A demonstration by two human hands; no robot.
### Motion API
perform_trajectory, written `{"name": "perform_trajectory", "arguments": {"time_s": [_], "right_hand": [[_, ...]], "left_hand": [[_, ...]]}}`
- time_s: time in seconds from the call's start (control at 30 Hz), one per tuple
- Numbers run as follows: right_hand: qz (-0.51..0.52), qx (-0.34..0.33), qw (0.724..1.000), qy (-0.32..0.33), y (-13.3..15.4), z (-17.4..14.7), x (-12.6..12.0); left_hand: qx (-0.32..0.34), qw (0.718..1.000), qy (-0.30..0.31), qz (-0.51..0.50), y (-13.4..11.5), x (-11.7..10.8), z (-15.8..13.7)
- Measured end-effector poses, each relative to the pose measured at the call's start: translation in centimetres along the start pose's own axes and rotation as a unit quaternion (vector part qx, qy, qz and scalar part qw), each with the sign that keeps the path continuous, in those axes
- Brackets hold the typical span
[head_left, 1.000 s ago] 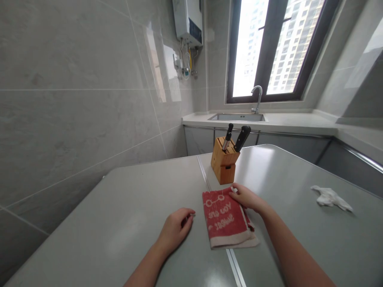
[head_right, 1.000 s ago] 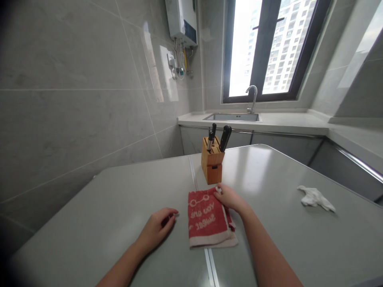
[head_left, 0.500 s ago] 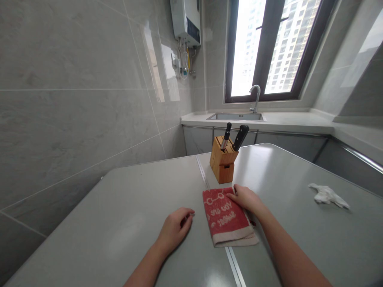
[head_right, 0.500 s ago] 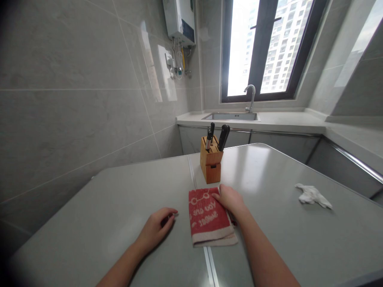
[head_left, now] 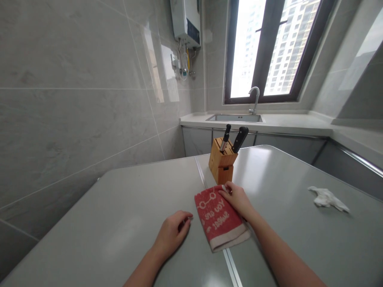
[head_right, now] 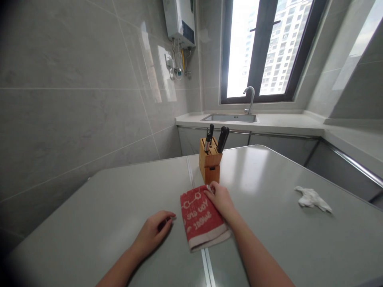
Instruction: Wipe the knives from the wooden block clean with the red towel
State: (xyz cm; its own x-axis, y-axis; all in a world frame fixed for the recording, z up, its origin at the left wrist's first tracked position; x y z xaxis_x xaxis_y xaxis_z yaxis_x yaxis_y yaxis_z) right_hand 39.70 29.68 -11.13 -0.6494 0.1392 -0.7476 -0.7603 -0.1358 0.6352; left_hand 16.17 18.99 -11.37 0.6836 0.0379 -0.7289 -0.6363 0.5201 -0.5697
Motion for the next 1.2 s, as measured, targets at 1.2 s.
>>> {"name": "perform_trajectory", "arguments": {"time_s": [1.2], "right_hand": [[-0.109,-0.195,0.964,0.142,6.1,-4.5,2.0]], "left_hand": [[0.084,0.975,0.163,0.128,-3.1,1.1,-0.3]]}}
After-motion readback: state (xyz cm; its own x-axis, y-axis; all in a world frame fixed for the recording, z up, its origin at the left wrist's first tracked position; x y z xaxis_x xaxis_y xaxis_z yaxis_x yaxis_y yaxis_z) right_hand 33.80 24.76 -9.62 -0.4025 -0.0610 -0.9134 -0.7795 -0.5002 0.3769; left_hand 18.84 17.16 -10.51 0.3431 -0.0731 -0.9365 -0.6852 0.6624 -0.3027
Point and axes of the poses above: each hand's wrist, its own z-axis towards the middle knuckle, its own x-axis out of the palm, y = z × x, the point moved 6 cm from there along z, towards the middle knuckle, and after that the axes turned 9 degrees about x, right-handed, at the moved point
